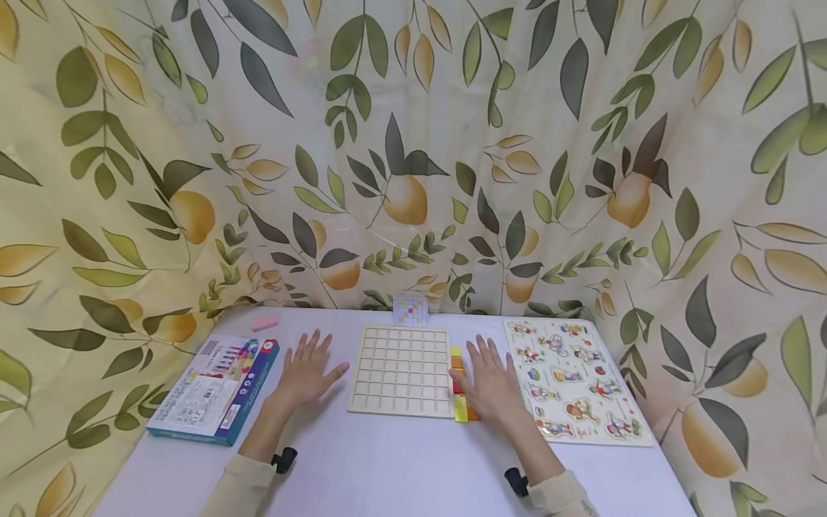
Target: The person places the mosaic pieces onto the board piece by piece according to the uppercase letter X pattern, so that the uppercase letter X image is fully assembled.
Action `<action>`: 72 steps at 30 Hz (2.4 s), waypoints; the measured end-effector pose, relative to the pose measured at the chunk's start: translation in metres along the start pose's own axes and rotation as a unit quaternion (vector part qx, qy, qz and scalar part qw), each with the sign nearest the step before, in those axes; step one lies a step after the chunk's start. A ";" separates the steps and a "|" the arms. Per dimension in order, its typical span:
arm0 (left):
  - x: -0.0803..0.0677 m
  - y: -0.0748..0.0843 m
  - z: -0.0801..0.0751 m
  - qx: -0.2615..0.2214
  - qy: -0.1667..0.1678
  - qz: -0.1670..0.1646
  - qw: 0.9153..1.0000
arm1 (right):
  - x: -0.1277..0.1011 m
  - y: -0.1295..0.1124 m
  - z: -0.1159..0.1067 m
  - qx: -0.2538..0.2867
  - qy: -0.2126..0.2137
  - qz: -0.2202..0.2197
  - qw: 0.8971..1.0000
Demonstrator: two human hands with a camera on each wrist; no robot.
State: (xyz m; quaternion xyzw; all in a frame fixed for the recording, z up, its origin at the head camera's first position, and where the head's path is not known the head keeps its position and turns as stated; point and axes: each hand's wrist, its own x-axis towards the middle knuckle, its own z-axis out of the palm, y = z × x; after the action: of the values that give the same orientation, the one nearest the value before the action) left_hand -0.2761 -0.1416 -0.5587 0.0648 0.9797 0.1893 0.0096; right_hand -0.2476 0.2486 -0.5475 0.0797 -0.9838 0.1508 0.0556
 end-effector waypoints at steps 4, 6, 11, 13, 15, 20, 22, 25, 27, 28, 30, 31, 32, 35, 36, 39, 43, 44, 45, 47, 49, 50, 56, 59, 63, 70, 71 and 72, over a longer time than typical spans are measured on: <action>-0.001 0.002 0.007 -0.008 0.009 0.017 1.000 | -0.004 -0.006 0.002 0.002 0.004 -0.007 1.000; -0.001 0.003 0.011 -0.019 0.010 0.025 0.999 | -0.007 -0.008 0.003 0.002 0.009 -0.013 1.000; -0.005 0.008 0.018 -0.046 -0.017 0.038 0.998 | -0.019 -0.011 0.006 0.021 0.015 -0.014 1.000; -0.006 0.010 0.020 -0.053 -0.032 0.048 0.997 | -0.023 -0.012 0.007 0.030 0.017 -0.008 0.999; -0.007 0.013 0.022 -0.062 -0.043 0.058 0.995 | -0.027 -0.013 0.007 0.040 0.017 -0.005 0.999; -0.011 0.017 0.026 -0.074 -0.080 0.068 0.992 | -0.037 -0.012 0.007 0.058 -0.019 0.003 0.998; -0.013 0.018 0.027 -0.073 -0.096 0.072 0.990 | -0.040 -0.011 0.007 0.057 -0.037 0.006 0.998; -0.016 0.019 0.025 -0.076 -0.114 0.080 0.987 | -0.042 -0.011 0.008 0.049 -0.051 0.003 0.997; -0.017 0.020 0.022 -0.076 -0.122 0.086 0.986 | -0.043 -0.010 0.008 0.042 -0.052 0.000 0.998; -0.018 0.021 0.021 -0.079 -0.124 0.088 0.985 | -0.043 -0.009 0.008 0.038 -0.053 -0.001 0.998; -0.019 0.022 0.019 -0.081 -0.125 0.094 0.984 | -0.044 -0.008 0.009 0.036 -0.054 -0.001 0.998; -0.019 0.023 0.018 -0.081 -0.125 0.094 0.984 | -0.044 -0.007 0.009 0.035 -0.054 -0.002 0.998; -0.019 0.023 0.018 -0.079 -0.124 0.095 0.985 | -0.043 -0.007 0.010 0.036 -0.055 -0.002 0.998; -0.019 0.024 0.019 -0.062 -0.111 0.100 0.987 | -0.042 -0.006 0.011 0.043 -0.059 -0.003 0.997; -0.018 0.024 0.020 -0.053 -0.107 0.100 0.988 | -0.042 -0.006 0.010 0.044 -0.060 -0.003 0.997; -0.018 0.026 0.022 -0.028 -0.099 0.100 0.990 | -0.040 -0.006 0.011 0.051 -0.067 -0.001 0.996; -0.016 0.029 0.022 -0.007 -0.102 0.093 0.990 | -0.038 -0.006 0.011 0.056 -0.071 0.003 0.996; -0.016 0.029 0.022 -0.003 -0.103 0.092 0.990 | -0.038 -0.006 0.011 0.057 -0.070 0.003 0.996; -0.015 0.030 0.023 0.001 -0.105 0.090 0.990 | -0.038 -0.006 0.012 0.058 -0.070 0.004 0.996; -0.015 0.030 0.023 0.006 -0.107 0.089 0.990 | -0.038 -0.006 0.012 0.063 -0.069 0.006 0.996; -0.014 0.031 0.022 0.009 -0.109 0.088 0.990 | -0.038 -0.006 0.012 0.066 -0.070 0.006 0.995; -0.014 0.032 0.022 0.008 -0.110 0.087 0.990 | -0.038 -0.005 0.012 0.065 -0.070 0.006 0.995; -0.014 0.033 0.022 -0.001 -0.115 0.079 0.990 | -0.036 -0.002 0.011 0.054 -0.071 -0.004 0.996; -0.014 0.032 0.023 -0.002 -0.115 0.078 0.990 | -0.034 0.000 0.011 0.047 -0.075 -0.008 0.996; -0.015 0.031 0.024 0.005 -0.111 0.084 0.990 | -0.033 0.003 0.009 0.044 -0.066 -0.021 0.997; -0.016 0.030 0.024 0.009 -0.112 0.084 0.990 | -0.018 0.002 0.001 0.098 -0.047 -0.025 0.994; -0.016 0.030 0.023 0.009 -0.112 0.083 0.990 | -0.016 0.001 0.000 0.109 -0.047 -0.024 0.993; -0.016 0.030 0.023 0.008 -0.113 0.083 0.990 | -0.013 0.000 0.000 0.119 -0.048 -0.024 0.991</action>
State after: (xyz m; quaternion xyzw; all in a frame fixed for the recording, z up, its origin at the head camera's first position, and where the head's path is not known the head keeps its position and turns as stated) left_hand -0.2555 -0.1074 -0.5692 0.1665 0.9652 0.1729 0.1037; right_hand -0.2351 0.2505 -0.5491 0.1169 -0.9581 0.2615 0.0025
